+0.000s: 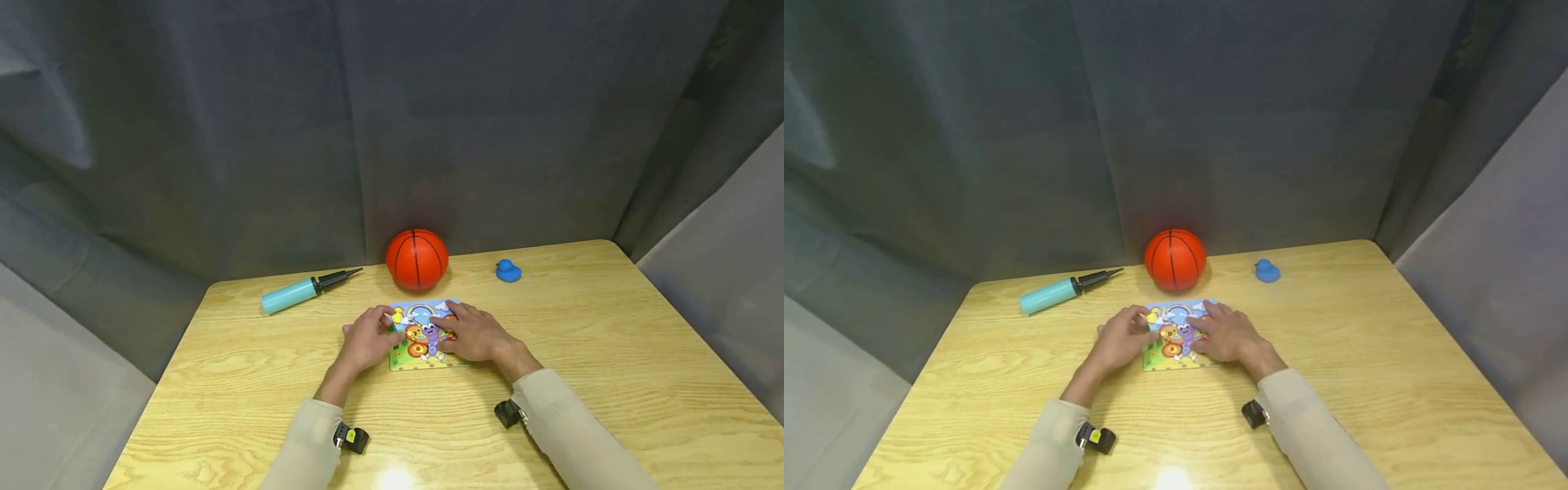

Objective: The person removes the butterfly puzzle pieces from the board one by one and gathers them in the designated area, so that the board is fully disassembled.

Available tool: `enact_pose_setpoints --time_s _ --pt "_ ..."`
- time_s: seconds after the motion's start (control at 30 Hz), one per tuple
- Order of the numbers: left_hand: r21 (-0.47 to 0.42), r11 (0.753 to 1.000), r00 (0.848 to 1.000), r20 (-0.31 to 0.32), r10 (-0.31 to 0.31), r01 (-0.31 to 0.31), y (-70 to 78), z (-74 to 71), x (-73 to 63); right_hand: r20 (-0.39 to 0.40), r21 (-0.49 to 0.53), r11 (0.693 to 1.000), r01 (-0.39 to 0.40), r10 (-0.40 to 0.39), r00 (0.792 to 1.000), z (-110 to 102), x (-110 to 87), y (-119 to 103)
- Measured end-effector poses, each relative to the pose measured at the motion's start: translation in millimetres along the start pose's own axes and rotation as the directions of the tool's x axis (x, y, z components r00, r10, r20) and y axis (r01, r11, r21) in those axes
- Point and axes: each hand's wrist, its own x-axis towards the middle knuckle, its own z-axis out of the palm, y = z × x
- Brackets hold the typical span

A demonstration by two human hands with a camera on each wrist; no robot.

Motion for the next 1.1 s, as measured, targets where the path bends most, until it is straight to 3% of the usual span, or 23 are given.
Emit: enact_pose_setpoints --time_s 0.2,0.63,0.9,1.1 --pt "0.051 0.997 0.997 0.04 0.06 -0.062 3.9 -1.6 -16.8 -0.005 0.007 1.0 0.007 -0.007 1.0 1.1 -0.5 0.9" --pt "0.112 0.986 0.988 0.106 0.115 -0.127 8.4 -1.3 -43.4 -0.02 0.013 1.0 0.017 -0.017 1.0 3.2 0.4 1.4" --pt "0.151 0.975 0.97 0.206 0.13 -0.162 11.0 -1.3 -54.0 -0.013 0.006 1.0 0.014 -0.014 1.0 3.9 1.5 3.5" --pt "0.207 0.954 0.954 0.254 0.161 -0.216 13.5 -3.1 -58.2 -0.018 0.0 1.0 0.011 -0.011 1.0 2.8 2.4 3.6"
